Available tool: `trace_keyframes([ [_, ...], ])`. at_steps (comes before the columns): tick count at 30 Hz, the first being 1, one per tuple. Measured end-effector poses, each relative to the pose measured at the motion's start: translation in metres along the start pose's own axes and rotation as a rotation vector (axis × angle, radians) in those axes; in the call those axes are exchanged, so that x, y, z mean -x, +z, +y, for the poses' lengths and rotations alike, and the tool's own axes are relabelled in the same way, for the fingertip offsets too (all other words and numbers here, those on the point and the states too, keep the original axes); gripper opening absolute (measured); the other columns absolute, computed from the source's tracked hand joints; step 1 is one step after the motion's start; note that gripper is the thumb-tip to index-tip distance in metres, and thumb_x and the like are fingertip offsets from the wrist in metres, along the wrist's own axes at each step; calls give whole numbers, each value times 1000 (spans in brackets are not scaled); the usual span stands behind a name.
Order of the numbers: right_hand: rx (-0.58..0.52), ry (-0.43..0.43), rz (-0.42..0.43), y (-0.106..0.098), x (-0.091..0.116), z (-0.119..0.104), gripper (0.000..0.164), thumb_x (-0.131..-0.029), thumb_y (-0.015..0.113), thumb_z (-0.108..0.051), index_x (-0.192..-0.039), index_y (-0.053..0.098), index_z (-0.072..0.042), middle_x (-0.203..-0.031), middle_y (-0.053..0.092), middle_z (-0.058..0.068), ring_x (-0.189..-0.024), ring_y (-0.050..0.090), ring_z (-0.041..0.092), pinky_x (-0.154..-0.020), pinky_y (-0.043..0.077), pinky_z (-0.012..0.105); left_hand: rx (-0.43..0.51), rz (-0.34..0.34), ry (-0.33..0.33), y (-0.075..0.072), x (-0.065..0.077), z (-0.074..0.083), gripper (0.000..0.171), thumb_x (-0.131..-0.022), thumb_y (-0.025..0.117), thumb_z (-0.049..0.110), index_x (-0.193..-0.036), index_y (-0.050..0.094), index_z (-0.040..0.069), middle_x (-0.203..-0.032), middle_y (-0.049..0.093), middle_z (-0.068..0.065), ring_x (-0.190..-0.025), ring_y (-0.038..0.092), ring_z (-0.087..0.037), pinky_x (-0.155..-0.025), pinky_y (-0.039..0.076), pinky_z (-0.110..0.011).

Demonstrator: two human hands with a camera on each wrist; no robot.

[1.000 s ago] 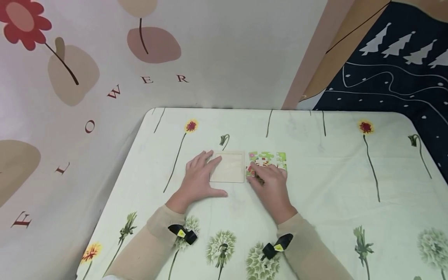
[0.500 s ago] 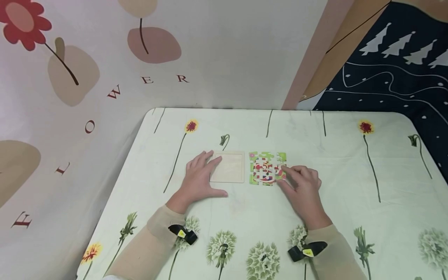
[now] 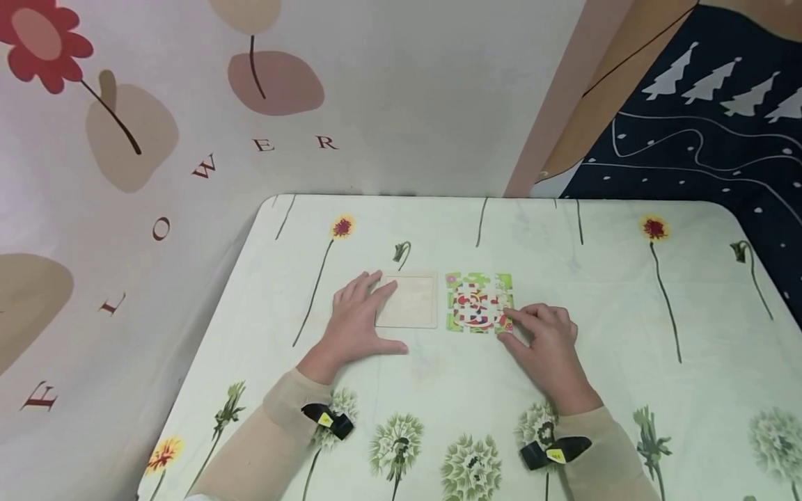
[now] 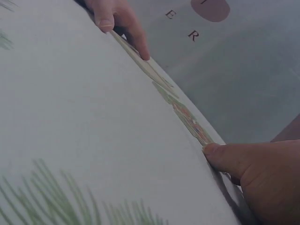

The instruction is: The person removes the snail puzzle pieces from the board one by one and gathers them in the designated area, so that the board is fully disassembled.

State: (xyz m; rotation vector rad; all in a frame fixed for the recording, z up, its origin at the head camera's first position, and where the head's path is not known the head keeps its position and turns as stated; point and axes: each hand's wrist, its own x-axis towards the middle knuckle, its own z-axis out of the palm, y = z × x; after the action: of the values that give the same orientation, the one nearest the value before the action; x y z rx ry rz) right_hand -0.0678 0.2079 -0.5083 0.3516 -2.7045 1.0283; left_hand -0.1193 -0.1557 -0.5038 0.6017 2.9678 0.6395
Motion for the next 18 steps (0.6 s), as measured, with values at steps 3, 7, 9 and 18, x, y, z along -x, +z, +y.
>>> trace_keyframes([
  [3,1,-11,19,1,-1,1,40,-85,91,-11,-123,79,-6,-113,67,16,-112,46,42,-88,27,64,-2,-2,0,-1,0,0,124,-63,89,78,-164,45,21,-174,25,-12,-161,14,-35,-120,20,-61],
  [7,-28,5,34,3,-2,0,38,-86,90,-12,-122,79,-5,-113,68,15,-112,48,41,-89,28,62,-2,0,-10,-1,0,-1,125,-62,91,77,-164,45,22,-174,26,-11,-161,13,-35,-121,20,-61],
  [9,-46,14,40,1,-2,-2,39,-87,89,-14,-123,78,-6,-116,67,15,-114,47,41,-91,27,62,5,2,-14,0,1,-2,125,-61,92,77,-163,46,22,-174,25,-11,-161,13,-34,-121,19,-60],
  [18,70,-239,57,-37,-5,-16,56,-85,87,-41,-130,76,-10,-142,65,15,-137,46,47,-106,23,75,61,29,62,2,0,-2,123,-63,93,73,-164,44,22,-178,13,-10,-163,6,-35,-123,16,-61],
])
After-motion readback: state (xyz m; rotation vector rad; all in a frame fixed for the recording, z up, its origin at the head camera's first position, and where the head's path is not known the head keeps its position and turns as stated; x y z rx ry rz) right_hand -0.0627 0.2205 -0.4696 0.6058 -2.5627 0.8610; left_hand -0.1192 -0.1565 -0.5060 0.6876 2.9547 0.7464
